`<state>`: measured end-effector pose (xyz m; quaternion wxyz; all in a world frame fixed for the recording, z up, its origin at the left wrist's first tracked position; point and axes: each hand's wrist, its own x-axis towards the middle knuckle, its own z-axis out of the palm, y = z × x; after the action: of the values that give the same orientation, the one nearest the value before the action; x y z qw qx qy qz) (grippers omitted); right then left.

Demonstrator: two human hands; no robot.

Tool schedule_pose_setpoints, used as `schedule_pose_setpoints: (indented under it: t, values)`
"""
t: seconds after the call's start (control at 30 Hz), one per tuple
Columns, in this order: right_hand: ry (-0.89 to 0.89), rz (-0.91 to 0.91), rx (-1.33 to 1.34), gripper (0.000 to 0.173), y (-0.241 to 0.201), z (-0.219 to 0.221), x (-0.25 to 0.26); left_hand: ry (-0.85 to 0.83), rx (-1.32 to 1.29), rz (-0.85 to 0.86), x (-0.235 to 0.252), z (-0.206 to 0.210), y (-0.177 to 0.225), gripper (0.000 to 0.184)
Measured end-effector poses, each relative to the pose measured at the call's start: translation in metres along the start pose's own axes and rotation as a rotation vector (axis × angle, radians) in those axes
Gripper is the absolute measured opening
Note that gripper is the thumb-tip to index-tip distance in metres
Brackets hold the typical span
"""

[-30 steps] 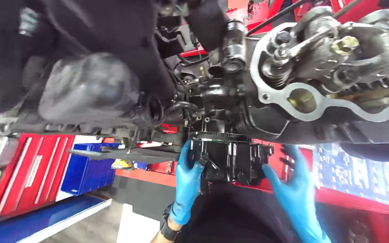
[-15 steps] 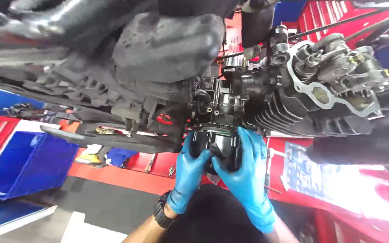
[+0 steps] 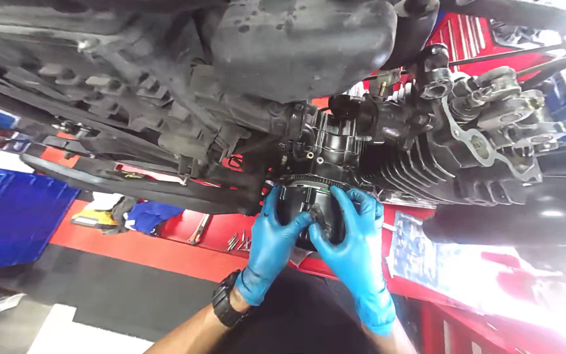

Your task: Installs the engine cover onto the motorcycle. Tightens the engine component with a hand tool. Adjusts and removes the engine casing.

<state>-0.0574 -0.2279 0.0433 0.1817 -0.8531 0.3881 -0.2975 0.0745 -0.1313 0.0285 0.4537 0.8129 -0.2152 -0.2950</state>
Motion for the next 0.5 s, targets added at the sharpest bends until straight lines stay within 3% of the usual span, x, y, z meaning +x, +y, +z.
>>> schedule_pose_setpoints:
  t: [0.37,0.5]
  values:
    - [-0.101,-0.048,-0.053,0.062,-0.007,-0.007,0.009,0.021,-0.039,0.012,-0.002,0.001,0.002,0.102]
    - [0.034,-0.035,0.241,0.072,0.010,-0.017,-0.007,0.013,-0.146,0.088,-0.004,0.004,0.002,0.097]
